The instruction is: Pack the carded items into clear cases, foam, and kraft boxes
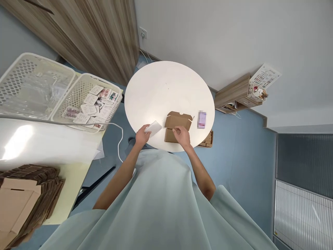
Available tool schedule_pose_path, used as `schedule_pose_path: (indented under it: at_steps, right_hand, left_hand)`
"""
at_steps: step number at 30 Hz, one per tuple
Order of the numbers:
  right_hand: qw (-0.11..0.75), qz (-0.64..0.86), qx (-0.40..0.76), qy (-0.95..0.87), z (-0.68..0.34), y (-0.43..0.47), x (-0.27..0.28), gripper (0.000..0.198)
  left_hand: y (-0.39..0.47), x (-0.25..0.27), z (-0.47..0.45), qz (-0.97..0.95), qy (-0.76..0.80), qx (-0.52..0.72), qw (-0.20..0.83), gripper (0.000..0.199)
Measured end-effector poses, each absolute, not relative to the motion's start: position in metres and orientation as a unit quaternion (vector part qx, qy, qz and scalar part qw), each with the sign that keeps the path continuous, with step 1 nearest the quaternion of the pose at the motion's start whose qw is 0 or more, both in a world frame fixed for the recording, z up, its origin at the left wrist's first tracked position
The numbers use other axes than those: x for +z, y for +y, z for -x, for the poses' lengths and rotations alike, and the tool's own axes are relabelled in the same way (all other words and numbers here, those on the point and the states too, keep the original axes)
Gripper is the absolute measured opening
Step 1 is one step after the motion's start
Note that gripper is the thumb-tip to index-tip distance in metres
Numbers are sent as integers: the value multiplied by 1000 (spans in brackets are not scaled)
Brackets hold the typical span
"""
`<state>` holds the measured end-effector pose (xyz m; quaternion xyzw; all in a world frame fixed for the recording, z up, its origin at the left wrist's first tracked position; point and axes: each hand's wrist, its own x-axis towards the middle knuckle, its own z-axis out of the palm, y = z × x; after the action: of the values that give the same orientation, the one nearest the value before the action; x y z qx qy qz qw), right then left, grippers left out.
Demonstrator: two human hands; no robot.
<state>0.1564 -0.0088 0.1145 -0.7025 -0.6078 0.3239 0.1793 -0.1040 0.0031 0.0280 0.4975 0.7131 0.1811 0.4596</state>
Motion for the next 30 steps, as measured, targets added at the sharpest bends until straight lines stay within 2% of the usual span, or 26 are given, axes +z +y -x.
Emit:
schedule_pose_path:
  at_steps: [4, 7, 10, 13, 18, 22, 24, 26, 30]
  right_hand:
    - [247, 621, 427, -610, -169, -9, 111, 63]
    - [234, 577, 508, -595, -181, -14, 104, 81]
    - [226, 578, 539, -569, -197, -23, 92, 63]
    - [260, 593, 563, -513, -212, -36, 79, 42]
    - [254, 695, 510, -439, -225, -51, 63, 35]
    - [204, 752, 418, -468, -225, -47, 56, 17]
    - [174, 750, 398, -498, -225, -41, 53, 7]
    - [142, 745, 397, -517, -224, -35, 50, 6]
    - [69, 736, 398, -544, -220, -27, 41, 18]
  left_hand:
    - [-6, 58, 98, -543, 587, 218, 560, 55]
    - [-7, 79, 81, -574, 535, 212, 582, 57]
    - [-4, 90, 60, -596, 511, 201, 586, 56]
    - [0, 89, 38, -598, 506, 180, 595, 56]
    - [2, 73, -2, -549, 627, 177, 524, 67]
    - [1, 58, -28, -537, 702, 172, 434, 32]
    - [2, 51, -35, -550, 698, 159, 430, 16]
    - [2, 45, -37, -567, 686, 142, 434, 4]
    - [3, 34, -33, -591, 671, 109, 434, 14]
